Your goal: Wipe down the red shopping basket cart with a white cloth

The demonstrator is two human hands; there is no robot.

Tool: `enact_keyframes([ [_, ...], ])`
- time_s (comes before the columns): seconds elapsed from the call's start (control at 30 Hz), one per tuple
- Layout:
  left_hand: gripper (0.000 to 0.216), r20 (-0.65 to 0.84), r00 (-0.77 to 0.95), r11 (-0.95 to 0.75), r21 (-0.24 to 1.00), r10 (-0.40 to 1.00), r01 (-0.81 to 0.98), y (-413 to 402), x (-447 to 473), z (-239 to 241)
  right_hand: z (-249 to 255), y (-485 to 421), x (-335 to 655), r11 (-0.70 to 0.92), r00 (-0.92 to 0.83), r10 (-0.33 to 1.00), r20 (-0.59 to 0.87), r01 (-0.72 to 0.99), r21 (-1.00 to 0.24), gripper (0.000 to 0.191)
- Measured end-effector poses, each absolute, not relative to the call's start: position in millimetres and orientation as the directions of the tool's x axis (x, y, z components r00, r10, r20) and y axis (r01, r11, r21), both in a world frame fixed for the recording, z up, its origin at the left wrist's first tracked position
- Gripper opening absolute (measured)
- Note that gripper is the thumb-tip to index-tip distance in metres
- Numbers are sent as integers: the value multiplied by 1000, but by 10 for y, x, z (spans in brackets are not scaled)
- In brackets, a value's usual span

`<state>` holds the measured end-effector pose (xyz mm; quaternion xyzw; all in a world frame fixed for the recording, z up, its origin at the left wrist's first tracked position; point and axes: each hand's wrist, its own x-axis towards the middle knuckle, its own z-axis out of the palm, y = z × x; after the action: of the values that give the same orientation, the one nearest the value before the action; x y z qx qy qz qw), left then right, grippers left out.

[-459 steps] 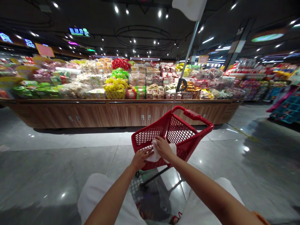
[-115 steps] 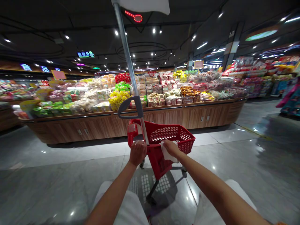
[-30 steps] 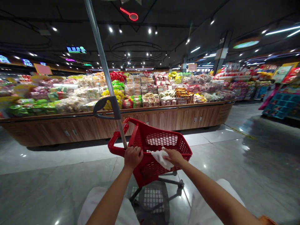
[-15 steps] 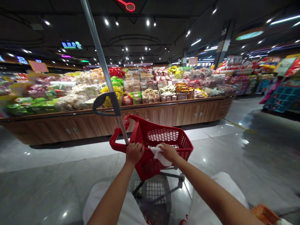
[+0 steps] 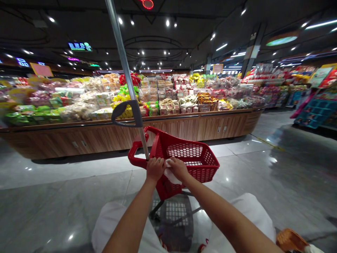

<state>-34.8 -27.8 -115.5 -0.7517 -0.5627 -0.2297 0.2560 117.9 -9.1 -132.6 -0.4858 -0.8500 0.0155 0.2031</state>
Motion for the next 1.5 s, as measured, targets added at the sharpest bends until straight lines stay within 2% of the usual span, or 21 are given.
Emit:
enact_keyframes([
  [0.13, 32, 622, 314, -264, -175, 717, 949, -253, -470, -1116, -1516, -65, 1952, 483, -436, 861, 264, 862, -152, 25],
  [0.3, 29, 621, 271, -238, -138, 736, 961, -203, -499, -1090, -1695, -81, 2802, 326, -303, 924, 235, 943, -69, 31],
  [0.37, 28, 609, 233, -209, -112, 758, 972, -189, -468, -1087, -1667, -93, 2729, 325, -302, 925, 231, 943, -65, 30],
  [0.5, 31, 590, 154, -138, -73, 792, 988, -189, -402, -1095, -1503, -101, 1876, 445, -403, 868, 289, 890, -95, 37],
  [0.67, 33, 563, 182, -170, -75, 806, 983, -228, -446, -1087, -1392, -68, 1073, 482, -396, 828, 398, 865, -142, 34],
  [0.83, 35, 493, 213, -192, -95, 844, 977, -155, -675, -978, -1607, 12, 1923, 375, -343, 890, 300, 925, -55, 30],
  [0.97, 33, 448, 129, -90, -108, 885, 990, 25, -817, -935, -1781, 12, 2721, 235, -228, 941, 249, 972, 4, 31],
  [1.07, 38, 444, 62, -31, -78, 894, 996, 115, -625, -1025, -1815, -27, 2745, 183, -182, 954, 238, 983, 17, 31],
  [1.13, 44, 403, 93, -91, -25, 911, 996, 110, -312, -1146, -1818, -65, 2549, 178, -177, 953, 245, 984, 17, 29],
  [1.23, 48, 303, 177, -216, 101, 936, 971, 19, 253, -1372, -1836, -141, 2261, 229, -224, 939, 260, 973, 9, 32],
  [1.33, 46, 224, 242, -286, 188, 944, 940, -88, 612, -1562, -1892, -223, 2231, 384, -374, 895, 245, 923, 8, 34],
  [1.43, 42, 247, 224, -281, 226, 943, 933, -145, 611, -1668, -1949, -265, 2418, 542, -531, 818, 220, 841, 13, 35],
  [1.5, 41, 297, 230, -305, 240, 927, 921, -162, 481, -1710, -1955, -238, 2556, 570, -558, 802, 213, 821, 7, 38],
])
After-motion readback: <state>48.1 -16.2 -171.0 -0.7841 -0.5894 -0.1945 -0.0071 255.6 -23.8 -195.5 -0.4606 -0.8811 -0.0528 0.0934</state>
